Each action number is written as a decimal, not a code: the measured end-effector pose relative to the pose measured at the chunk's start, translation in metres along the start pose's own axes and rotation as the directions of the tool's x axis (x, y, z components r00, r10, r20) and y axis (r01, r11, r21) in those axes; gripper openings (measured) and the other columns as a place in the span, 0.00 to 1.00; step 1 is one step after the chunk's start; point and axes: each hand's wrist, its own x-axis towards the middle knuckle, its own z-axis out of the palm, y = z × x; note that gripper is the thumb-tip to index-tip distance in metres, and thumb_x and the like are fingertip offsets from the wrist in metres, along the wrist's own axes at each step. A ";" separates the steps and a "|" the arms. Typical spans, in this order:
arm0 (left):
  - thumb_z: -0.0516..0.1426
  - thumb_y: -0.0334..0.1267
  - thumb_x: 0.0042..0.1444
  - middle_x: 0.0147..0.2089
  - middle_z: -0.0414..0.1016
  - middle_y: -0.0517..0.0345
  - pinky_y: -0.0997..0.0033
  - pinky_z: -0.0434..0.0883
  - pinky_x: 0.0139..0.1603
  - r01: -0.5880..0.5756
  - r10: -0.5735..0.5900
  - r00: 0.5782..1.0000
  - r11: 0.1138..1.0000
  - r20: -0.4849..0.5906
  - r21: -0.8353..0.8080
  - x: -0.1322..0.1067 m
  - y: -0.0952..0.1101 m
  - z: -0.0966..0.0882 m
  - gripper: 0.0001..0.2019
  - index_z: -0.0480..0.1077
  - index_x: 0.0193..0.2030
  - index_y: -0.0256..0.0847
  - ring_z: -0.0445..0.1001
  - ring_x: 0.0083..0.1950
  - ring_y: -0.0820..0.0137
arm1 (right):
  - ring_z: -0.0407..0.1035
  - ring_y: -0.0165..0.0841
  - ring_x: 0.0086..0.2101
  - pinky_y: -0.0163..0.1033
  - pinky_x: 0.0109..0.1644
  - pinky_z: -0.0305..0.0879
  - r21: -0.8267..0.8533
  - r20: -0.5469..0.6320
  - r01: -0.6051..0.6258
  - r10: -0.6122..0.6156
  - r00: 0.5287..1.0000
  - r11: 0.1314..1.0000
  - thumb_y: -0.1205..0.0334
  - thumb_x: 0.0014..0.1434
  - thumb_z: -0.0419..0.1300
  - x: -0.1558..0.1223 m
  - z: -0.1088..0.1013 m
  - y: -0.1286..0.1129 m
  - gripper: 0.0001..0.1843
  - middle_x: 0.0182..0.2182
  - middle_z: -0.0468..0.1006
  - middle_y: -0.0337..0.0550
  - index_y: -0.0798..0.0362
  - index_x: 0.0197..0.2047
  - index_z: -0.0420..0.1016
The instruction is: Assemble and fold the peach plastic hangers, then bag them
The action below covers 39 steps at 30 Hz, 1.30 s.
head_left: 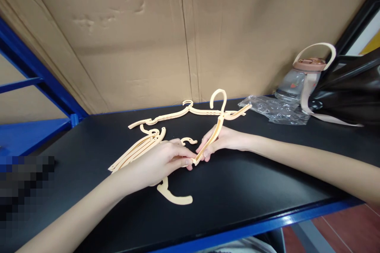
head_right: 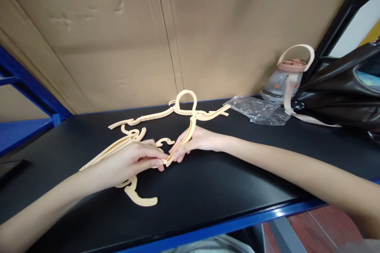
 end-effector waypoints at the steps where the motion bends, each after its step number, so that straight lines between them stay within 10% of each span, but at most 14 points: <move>1: 0.52 0.38 0.63 0.36 0.77 0.64 0.78 0.66 0.42 0.005 -0.005 1.000 1.000 0.001 0.013 0.000 0.001 0.000 0.11 0.77 0.42 0.48 0.72 0.40 0.73 | 0.77 0.33 0.30 0.35 0.37 0.70 -0.004 0.000 0.004 -0.004 1.000 1.000 0.59 0.48 0.70 0.000 0.000 0.000 0.14 0.31 0.83 0.44 0.56 0.38 0.82; 31: 0.53 0.37 0.60 0.35 0.78 0.61 0.77 0.68 0.43 0.073 -0.051 0.992 0.978 0.114 -0.197 0.003 -0.003 -0.003 0.11 0.77 0.44 0.45 0.75 0.39 0.72 | 0.76 0.33 0.32 0.36 0.38 0.70 0.025 0.014 0.034 -0.034 0.999 0.999 0.60 0.47 0.70 0.000 0.002 0.001 0.15 0.31 0.82 0.44 0.57 0.39 0.81; 39: 0.49 0.40 0.63 0.34 0.73 0.62 0.74 0.65 0.35 0.091 -0.081 0.995 0.976 -0.058 0.197 -0.001 0.006 0.004 0.14 0.77 0.37 0.48 0.71 0.32 0.72 | 0.77 0.33 0.31 0.35 0.36 0.68 0.029 -0.058 0.010 -0.009 0.998 1.000 0.60 0.47 0.70 0.000 0.003 -0.001 0.15 0.32 0.83 0.46 0.57 0.39 0.81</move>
